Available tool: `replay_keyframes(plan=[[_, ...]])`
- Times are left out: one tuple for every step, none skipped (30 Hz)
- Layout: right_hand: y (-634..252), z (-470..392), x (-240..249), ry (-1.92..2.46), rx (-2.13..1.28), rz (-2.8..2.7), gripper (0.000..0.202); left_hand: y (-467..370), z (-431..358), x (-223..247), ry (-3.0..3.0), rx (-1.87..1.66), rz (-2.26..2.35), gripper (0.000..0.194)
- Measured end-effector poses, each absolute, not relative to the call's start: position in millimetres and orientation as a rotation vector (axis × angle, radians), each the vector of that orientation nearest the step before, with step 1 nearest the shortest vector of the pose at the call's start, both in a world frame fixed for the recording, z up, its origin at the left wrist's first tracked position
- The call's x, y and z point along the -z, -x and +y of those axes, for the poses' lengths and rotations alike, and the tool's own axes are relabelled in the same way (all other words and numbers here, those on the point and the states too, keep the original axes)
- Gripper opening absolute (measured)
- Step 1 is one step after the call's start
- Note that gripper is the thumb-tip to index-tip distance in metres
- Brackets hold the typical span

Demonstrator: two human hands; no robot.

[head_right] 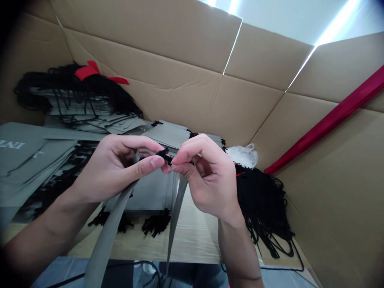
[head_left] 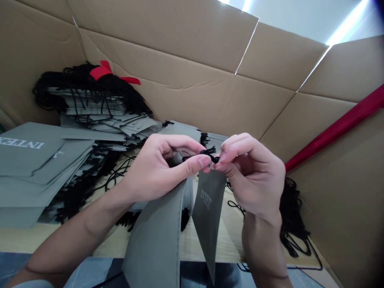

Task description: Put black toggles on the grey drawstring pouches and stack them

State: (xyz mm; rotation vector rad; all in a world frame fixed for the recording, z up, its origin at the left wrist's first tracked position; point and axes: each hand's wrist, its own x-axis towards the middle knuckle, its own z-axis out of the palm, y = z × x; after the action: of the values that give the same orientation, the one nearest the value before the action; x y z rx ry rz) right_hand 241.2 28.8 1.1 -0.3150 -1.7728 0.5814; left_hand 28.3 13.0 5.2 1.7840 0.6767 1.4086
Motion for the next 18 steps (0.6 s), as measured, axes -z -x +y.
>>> replay_keyframes(plan=[[-242, 28, -2, 0.321, -0.575, -1.796, 0.020, -28, 13, -5, -1.810, -1.430, 0.694, 0.009], [-243, 26, -2, 0.327, -0.567, -1.819, 0.022, -28, 13, -5, -1.843, -1.443, 0.712, 0.008], [-244, 26, -3, 0.334, -0.561, -1.838, 0.023, -28, 12, -5, -1.878, -1.448, 0.732, 0.007], [-245, 25, -3, 0.340, -0.557, -1.852, 0.024, -28, 12, -5, -1.915, -1.455, 0.751, 0.005], [-246, 25, -3, 0.344, -0.561, -1.859, 0.025, -29, 11, -5, -1.950, -1.469, 0.769, 0.004], [-247, 26, -3, 0.348, -0.579, -1.859, 0.025, -29, 11, -5, -1.982, -1.488, 0.786, 0.004], [-247, 27, -2, 0.355, -0.614, -1.853, 0.026, -30, 10, -4, -2.007, -1.511, 0.805, 0.004], [-247, 28, -1, 0.370, -0.665, -1.846, 0.028, -30, 10, -4, -2.026, -1.539, 0.821, 0.004], [-247, 30, 0, 0.390, -0.729, -1.840, 0.030, -30, 9, -4, -2.043, -1.558, 0.835, 0.003], [-247, 32, 1, 0.414, -0.793, -1.839, 0.032, -30, 9, -4, -2.061, -1.567, 0.847, 0.003], [-247, 33, 2, 0.441, -0.843, -1.845, 0.033, -30, 9, -4, -2.081, -1.571, 0.861, 0.003], [-248, 34, 3, 0.466, -0.867, -1.855, 0.033, -29, 9, -4, -2.101, -1.575, 0.874, 0.003], [-248, 35, 3, 0.486, -0.863, -1.866, 0.033, -27, 9, -5, -2.121, -1.576, 0.885, 0.003], [-249, 35, 3, 0.500, -0.837, -1.872, 0.032, -26, 10, -5, -2.136, -1.572, 0.894, 0.003], [-250, 34, 3, 0.511, -0.801, -1.869, 0.030, -24, 10, -6, -2.145, -1.558, 0.900, 0.003], [-251, 33, 2, 0.519, -0.758, -1.862, 0.028, -23, 10, -7, -2.149, -1.543, 0.901, 0.003], [-252, 32, 1, 0.521, -0.715, -1.854, 0.027, -22, 10, -8, -2.149, -1.522, 0.905, 0.003], [-254, 31, 0, 0.524, -0.674, -1.850, 0.025, -21, 11, -8, -2.147, -1.510, 0.914, 0.003]])
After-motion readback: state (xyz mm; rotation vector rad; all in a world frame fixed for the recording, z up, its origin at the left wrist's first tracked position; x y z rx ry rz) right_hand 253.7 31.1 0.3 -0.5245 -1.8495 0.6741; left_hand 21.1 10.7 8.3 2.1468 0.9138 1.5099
